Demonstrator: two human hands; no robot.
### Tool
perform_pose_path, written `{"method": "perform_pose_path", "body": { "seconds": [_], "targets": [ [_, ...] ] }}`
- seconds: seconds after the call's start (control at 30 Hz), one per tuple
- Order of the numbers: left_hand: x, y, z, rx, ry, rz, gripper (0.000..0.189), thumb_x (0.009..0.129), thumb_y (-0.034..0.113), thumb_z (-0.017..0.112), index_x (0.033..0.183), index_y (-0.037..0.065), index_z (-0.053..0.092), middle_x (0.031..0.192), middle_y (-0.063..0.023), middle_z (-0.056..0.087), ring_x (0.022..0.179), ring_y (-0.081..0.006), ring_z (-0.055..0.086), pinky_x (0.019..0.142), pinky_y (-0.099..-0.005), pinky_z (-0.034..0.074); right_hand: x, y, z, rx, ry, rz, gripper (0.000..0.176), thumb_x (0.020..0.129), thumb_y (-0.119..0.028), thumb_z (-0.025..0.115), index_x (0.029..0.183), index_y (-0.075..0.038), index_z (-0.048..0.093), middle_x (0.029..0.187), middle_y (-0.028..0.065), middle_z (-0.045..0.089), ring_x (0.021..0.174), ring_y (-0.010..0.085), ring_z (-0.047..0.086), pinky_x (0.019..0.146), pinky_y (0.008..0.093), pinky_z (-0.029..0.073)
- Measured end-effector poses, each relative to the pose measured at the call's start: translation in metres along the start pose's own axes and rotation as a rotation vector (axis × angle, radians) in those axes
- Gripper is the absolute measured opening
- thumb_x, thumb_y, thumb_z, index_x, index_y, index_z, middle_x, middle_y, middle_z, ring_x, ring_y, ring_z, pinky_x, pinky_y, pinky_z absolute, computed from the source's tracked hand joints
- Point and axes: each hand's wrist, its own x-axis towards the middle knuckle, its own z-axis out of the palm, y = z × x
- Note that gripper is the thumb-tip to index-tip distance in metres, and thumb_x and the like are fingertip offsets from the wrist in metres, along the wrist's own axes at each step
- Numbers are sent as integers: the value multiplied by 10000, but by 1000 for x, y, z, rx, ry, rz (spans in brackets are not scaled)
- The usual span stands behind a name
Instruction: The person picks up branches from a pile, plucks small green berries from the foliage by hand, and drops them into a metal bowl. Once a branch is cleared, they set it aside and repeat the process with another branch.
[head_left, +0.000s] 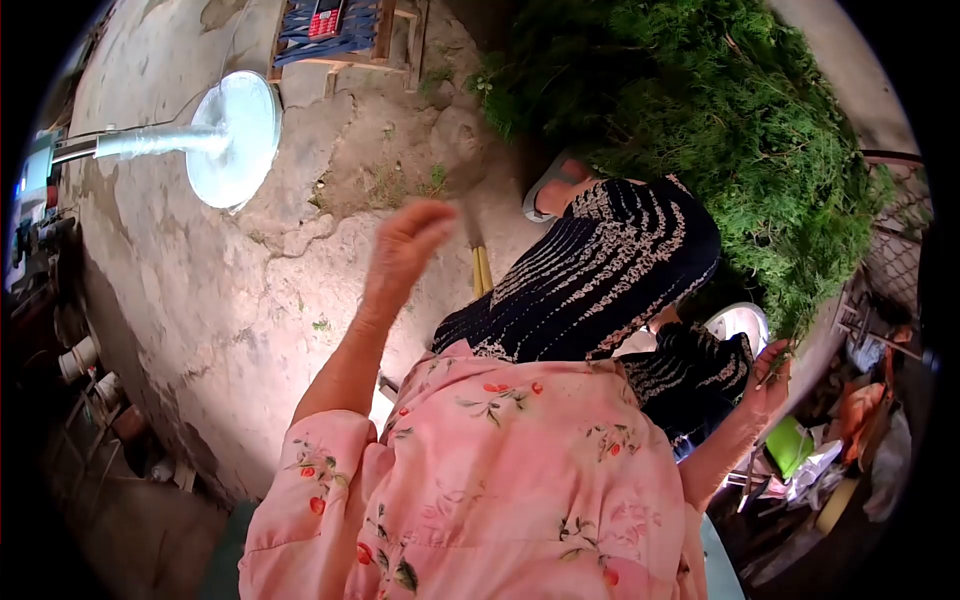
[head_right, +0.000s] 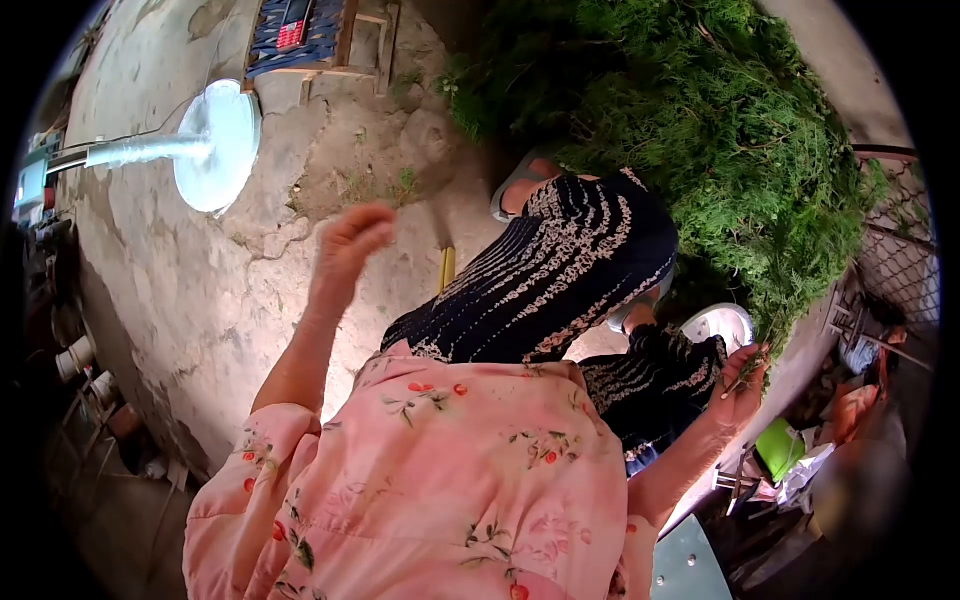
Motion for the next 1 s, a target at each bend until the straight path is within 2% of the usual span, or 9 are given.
{"method": "perform_pose_path", "body": {
  "seconds": [0.1, 0.2, 0.33, 0.43, 0.53, 0.77, 0.87, 0.93, 1.0],
  "targets": [
    [-11, -2, 27, -44, -337, -306, 173, 816, 120, 615, 965, 32, 626, 770, 13, 595, 690, -57, 529, 618, -193, 426, 7, -5, -17, -198, 232, -347, 235, 888, -34, 456, 1091, 85, 462, 1093, 194, 540, 993, 281, 517, 880, 364, 463],
    [-16, -4, 43, -183, -462, -472, 206, 804, 153, 644, 967, 27, 633, 777, 9, 604, 692, -64, 535, 630, -192, 431, 11, -4, -20, -160, 226, -323, 239, 886, -37, 464, 1093, 82, 462, 1108, 192, 539, 989, 282, 519, 885, 367, 459],
    [-19, -6, 55, -188, -459, -432, 205, 783, 168, 669, 918, 16, 649, 770, 5, 609, 687, -84, 540, 641, -201, 436, 15, -16, -32, -106, 143, -201, 229, 883, -28, 466, 1084, 81, 463, 1102, 198, 539, 981, 281, 524, 887, 372, 461],
    [-16, -10, 57, 28, -475, -110, 208, 765, 169, 685, 892, 6, 657, 758, 3, 611, 681, -100, 541, 652, -212, 440, 19, -13, -26, -51, 145, -167, 222, 879, -14, 466, 1078, 86, 460, 1086, 202, 545, 974, 285, 530, 884, 381, 467],
    [-19, -9, 54, 95, -444, -36, 184, 773, 154, 671, 866, -3, 659, 738, 10, 596, 670, -97, 531, 637, -214, 431, 21, 6, -14, -150, 327, -379, 203, 886, -32, 470, 1047, 91, 466, 1041, 199, 567, 949, 278, 550, 862, 376, 482],
    [-9, -62, -17, 80, 196, -394, 201, 803, 236, 638, 780, 37, 647, 626, 9, 546, 560, -51, 468, 508, -189, 368, 17, 3, -13, -228, 286, -342, 190, 885, -50, 485, 1022, 82, 493, 1007, 190, 589, 912, 263, 571, 840, 353, 494],
    [-11, -125, -68, 169, 360, -391, 191, 781, 227, 639, 802, 38, 660, 624, -1, 556, 572, -92, 490, 549, -227, 412, 16, -2, -18, -187, 270, -323, 177, 883, -51, 483, 1008, 68, 518, 1018, 186, 591, 920, 264, 566, 851, 347, 485],
    [-17, -178, -97, 790, 721, 126, 183, 757, 202, 627, 843, 48, 677, 700, -56, 609, 646, -201, 560, 634, -302, 465, 16, 2, -10, -136, 198, -250, 179, 884, -57, 475, 1012, 59, 525, 1051, 185, 584, 940, 270, 559, 862, 350, 478],
    [-27, -181, -121, 751, 622, -98, 185, 751, 186, 619, 878, 62, 673, 736, -78, 620, 689, -228, 576, 671, -314, 467, 16, 1, -9, -132, 181, -243, 180, 886, -58, 470, 1013, 58, 524, 1060, 184, 581, 947, 273, 556, 863, 356, 477]
  ]
}}
